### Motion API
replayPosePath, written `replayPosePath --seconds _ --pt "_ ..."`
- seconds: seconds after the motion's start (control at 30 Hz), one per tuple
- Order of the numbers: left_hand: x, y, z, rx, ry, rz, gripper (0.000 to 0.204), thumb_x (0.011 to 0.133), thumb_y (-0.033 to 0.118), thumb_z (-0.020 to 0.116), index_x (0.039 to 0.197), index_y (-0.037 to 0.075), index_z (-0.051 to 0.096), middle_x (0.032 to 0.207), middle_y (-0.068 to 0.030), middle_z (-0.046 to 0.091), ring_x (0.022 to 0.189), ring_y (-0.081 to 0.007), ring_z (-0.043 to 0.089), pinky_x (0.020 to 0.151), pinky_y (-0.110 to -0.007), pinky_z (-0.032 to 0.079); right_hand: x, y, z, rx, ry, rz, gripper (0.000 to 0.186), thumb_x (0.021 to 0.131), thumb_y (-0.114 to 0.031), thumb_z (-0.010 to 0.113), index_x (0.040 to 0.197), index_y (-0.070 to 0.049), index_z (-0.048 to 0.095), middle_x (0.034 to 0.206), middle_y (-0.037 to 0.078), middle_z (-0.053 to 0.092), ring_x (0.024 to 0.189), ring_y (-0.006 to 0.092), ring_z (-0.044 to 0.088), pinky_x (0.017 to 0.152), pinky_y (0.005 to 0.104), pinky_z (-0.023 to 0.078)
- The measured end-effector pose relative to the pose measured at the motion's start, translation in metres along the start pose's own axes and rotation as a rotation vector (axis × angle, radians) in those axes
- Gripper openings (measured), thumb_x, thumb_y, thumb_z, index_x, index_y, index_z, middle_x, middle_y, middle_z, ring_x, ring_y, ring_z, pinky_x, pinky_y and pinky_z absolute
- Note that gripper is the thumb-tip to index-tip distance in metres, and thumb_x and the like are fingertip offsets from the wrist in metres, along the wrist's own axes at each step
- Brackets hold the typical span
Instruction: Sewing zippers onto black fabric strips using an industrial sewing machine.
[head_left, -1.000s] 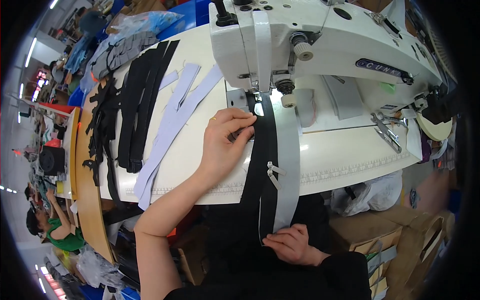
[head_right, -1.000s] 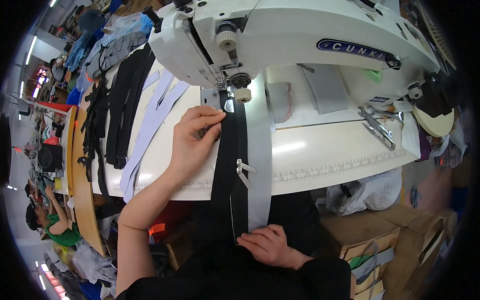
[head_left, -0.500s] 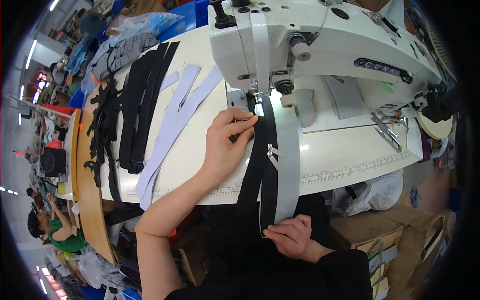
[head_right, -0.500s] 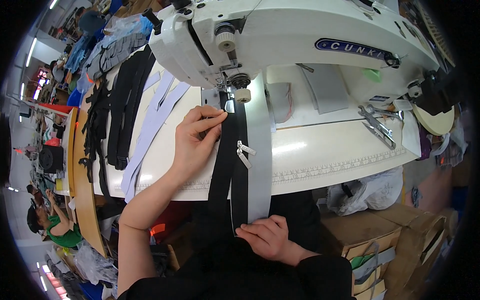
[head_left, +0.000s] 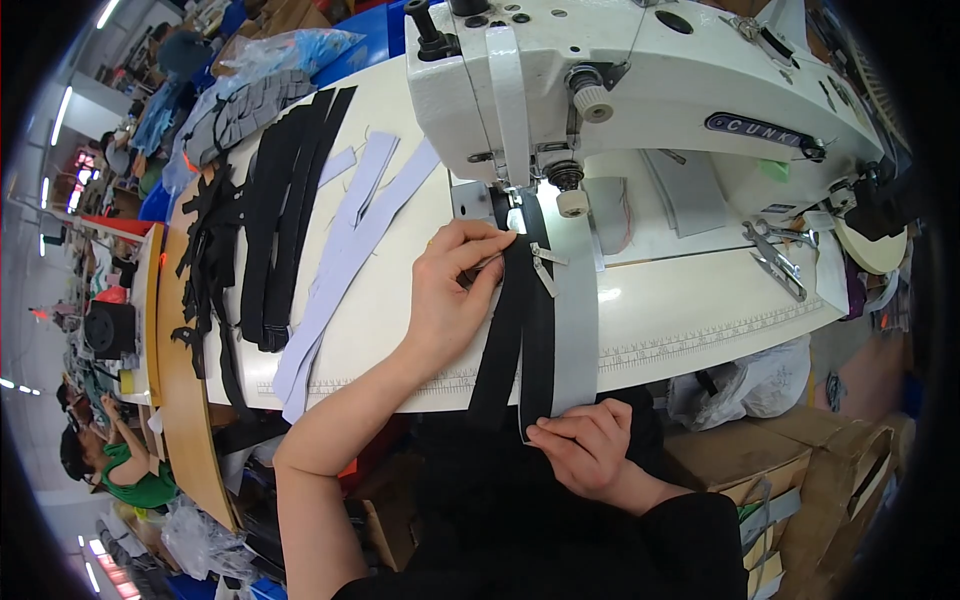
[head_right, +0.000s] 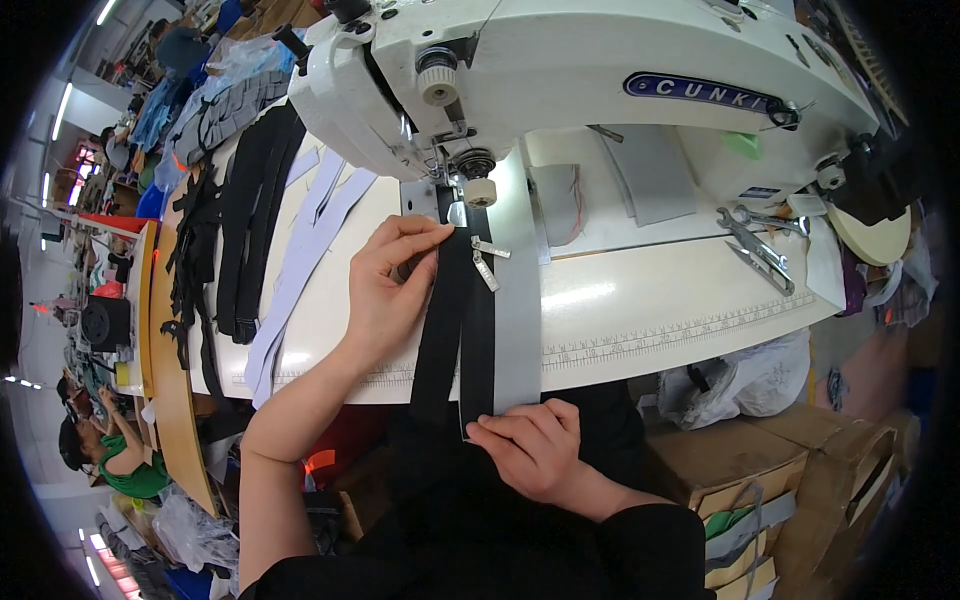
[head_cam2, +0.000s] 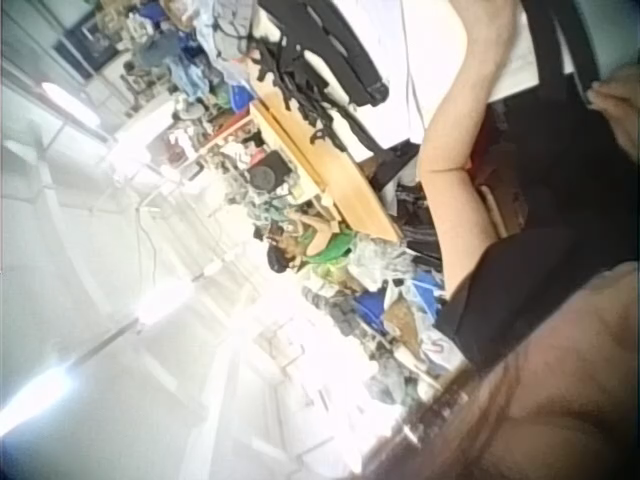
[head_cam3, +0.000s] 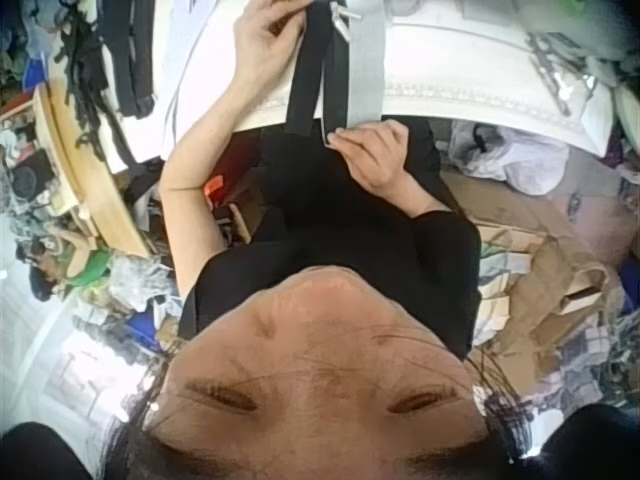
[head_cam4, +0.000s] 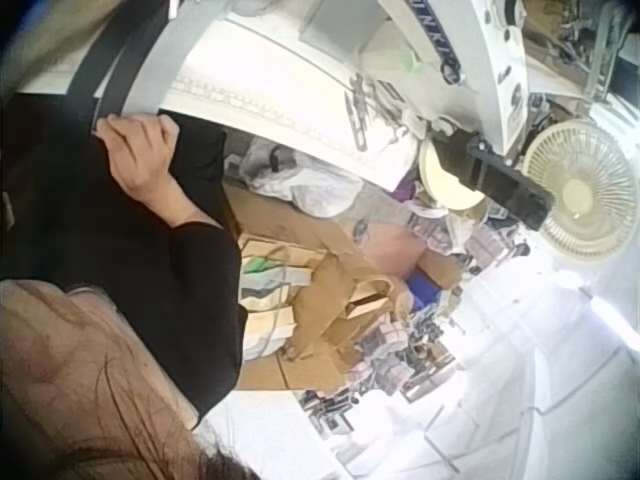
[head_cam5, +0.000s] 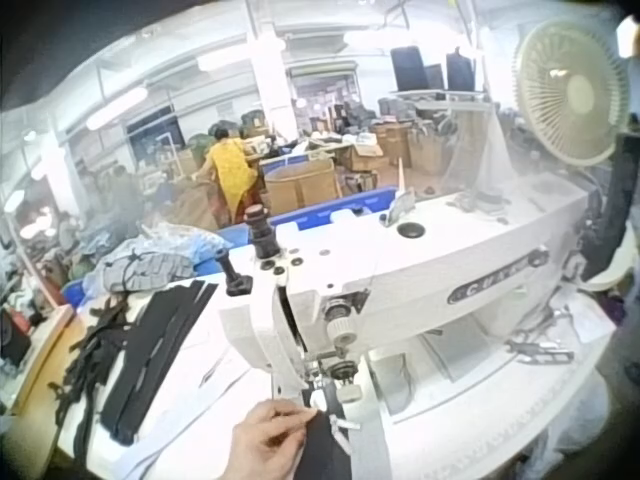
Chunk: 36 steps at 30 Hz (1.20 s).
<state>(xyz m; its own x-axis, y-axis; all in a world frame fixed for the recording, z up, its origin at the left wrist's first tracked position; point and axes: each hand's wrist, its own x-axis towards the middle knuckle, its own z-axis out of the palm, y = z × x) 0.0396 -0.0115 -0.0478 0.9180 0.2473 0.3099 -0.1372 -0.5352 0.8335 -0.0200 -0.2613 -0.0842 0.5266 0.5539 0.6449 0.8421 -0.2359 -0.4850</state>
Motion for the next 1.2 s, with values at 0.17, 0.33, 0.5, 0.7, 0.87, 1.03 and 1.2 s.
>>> replayPosePath --seconds 0.17,0.33,0.5,0.7,0.87,1.03,1.2 --pt "-0.001 -0.004 -0.001 -0.027 0.030 0.002 0.025 0.089 -0.009 0.069 0.110 0.000 0.077 0.115 -0.0114 0.070 0.097 -0.0219 0.071 0.082 -0.029 0.058 0.014 0.003 0.000 -0.034 0.019 0.008 0.022 0.077 -0.011 0.084 0.099 -0.012 0.078 0.095 -0.004 0.071 0.082 0.0149 0.063 0.080 0.0338 0.038" --pt "0.000 0.004 -0.001 -0.017 -0.019 -0.016 0.026 0.091 -0.008 0.067 0.114 0.000 0.077 0.118 -0.0100 0.069 0.094 -0.0193 0.070 0.080 -0.028 0.057 0.030 0.006 -0.001 -0.050 0.011 0.037 0.021 0.078 -0.012 0.084 0.098 -0.011 0.078 0.094 -0.003 0.071 0.081 0.0156 0.063 0.079 0.0340 0.039" --pt "0.000 0.004 -0.001 -0.033 -0.034 -0.053 0.028 0.092 -0.009 0.065 0.116 0.000 0.077 0.120 -0.0105 0.068 0.101 -0.0198 0.067 0.085 -0.028 0.054 0.040 0.009 -0.001 -0.060 -0.013 0.051 0.021 0.077 -0.010 0.083 0.098 -0.009 0.077 0.094 -0.002 0.070 0.082 0.0171 0.063 0.081 0.0360 0.040" --pt "-0.001 0.001 -0.002 -0.070 -0.042 -0.055 0.030 0.091 -0.010 0.063 0.117 0.000 0.077 0.123 -0.0118 0.068 0.113 -0.0215 0.066 0.095 -0.029 0.052 0.052 0.013 -0.002 -0.100 -0.030 0.075 0.020 0.077 -0.007 0.081 0.097 -0.009 0.077 0.093 -0.001 0.069 0.085 0.0181 0.063 0.083 0.0365 0.040" --pt "-0.001 0.000 0.000 -0.073 -0.033 -0.056 0.031 0.091 -0.010 0.064 0.117 0.000 0.077 0.123 -0.0122 0.069 0.117 -0.0222 0.065 0.097 -0.030 0.051 0.060 0.017 0.000 -0.088 -0.031 0.092 0.019 0.077 -0.006 0.079 0.096 -0.009 0.076 0.091 -0.001 0.068 0.085 0.0182 0.062 0.084 0.0369 0.039" --pt "0.000 0.008 -0.001 -0.100 -0.039 -0.139 0.030 0.091 -0.009 0.065 0.116 0.001 0.078 0.119 -0.0119 0.070 0.119 -0.0241 0.065 0.099 -0.031 0.051 0.065 0.019 0.001 -0.092 -0.039 0.106 0.019 0.076 -0.006 0.079 0.095 -0.009 0.076 0.091 -0.001 0.068 0.086 0.0181 0.062 0.085 0.0373 0.039" --pt "-0.001 -0.001 -0.002 -0.069 -0.014 -0.042 0.029 0.090 -0.009 0.066 0.114 0.001 0.078 0.120 -0.0117 0.070 0.118 -0.0237 0.065 0.098 -0.032 0.051 0.067 0.020 0.002 -0.102 -0.023 0.102 0.019 0.076 -0.005 0.078 0.095 -0.009 0.076 0.091 -0.001 0.068 0.085 0.0185 0.062 0.085 0.0380 0.039"
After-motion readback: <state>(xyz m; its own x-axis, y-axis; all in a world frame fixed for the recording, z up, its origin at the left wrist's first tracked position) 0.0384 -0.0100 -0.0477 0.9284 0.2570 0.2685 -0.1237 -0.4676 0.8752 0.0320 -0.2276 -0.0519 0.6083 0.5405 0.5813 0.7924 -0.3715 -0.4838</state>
